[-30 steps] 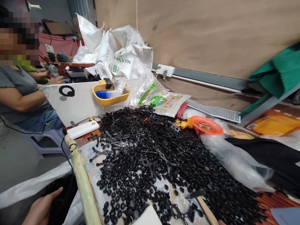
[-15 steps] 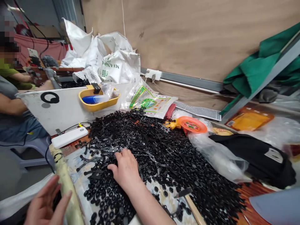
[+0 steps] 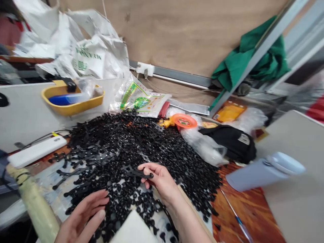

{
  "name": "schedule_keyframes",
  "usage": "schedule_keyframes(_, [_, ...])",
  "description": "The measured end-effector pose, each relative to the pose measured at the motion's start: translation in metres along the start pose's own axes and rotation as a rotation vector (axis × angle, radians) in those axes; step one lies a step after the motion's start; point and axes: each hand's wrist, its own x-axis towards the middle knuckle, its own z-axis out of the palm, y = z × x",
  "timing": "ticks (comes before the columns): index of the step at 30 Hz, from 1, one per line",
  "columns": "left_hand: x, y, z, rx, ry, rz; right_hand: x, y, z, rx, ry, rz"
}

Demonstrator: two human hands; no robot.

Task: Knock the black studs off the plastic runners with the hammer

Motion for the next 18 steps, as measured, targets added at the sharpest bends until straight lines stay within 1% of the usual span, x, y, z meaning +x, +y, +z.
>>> schedule_keyframes(3, [0.002,0.024,0.021,-0.233,-0.333,-0.187,-0.036,0.002,-0.002,0.112,-0.030,0.035])
schedule_keyframes(5, [0.002,0.037,0.031,-0.324,-0.553,-0.336,-0.055,0.007,-0.002,0.159,-0.037,0.051])
schedule_keyframes(6, [0.001,0.043,0.035,-0.345,-0.627,-0.404,-0.064,0.010,-0.001,0.177,-0.028,0.055])
schedule_keyframes(7, [0.000,0.046,0.038,-0.368,-0.659,-0.459,-0.071,0.013,0.000,0.192,-0.008,0.053])
schedule_keyframes(9, [-0.004,0.048,0.043,-0.406,-0.666,-0.533,-0.084,0.021,0.002,0.217,0.059,0.039])
schedule_keyframes(11, [-0.009,0.043,0.047,-0.381,-0.641,-0.547,-0.095,0.025,0.005,0.232,0.128,0.022])
schedule_keyframes(12, [-0.012,0.040,0.048,-0.324,-0.604,-0.507,-0.100,0.025,0.007,0.237,0.155,0.018])
schedule_keyframes(13, [-0.015,0.036,0.048,-0.241,-0.542,-0.433,-0.105,0.024,0.008,0.229,0.178,0.017])
schedule_keyframes(15, [-0.022,0.031,0.046,-0.047,-0.407,-0.232,-0.111,0.018,0.011,0.166,0.247,0.021])
schedule_keyframes(16, [-0.026,0.030,0.044,0.028,-0.377,-0.155,-0.112,0.014,0.012,0.119,0.284,0.036])
schedule_keyframes(17, [-0.030,0.031,0.043,0.071,-0.394,-0.119,-0.113,0.011,0.014,0.073,0.306,0.066])
schedule_keyframes(18, [-0.033,0.033,0.042,0.084,-0.460,-0.129,-0.112,0.009,0.015,0.038,0.308,0.105])
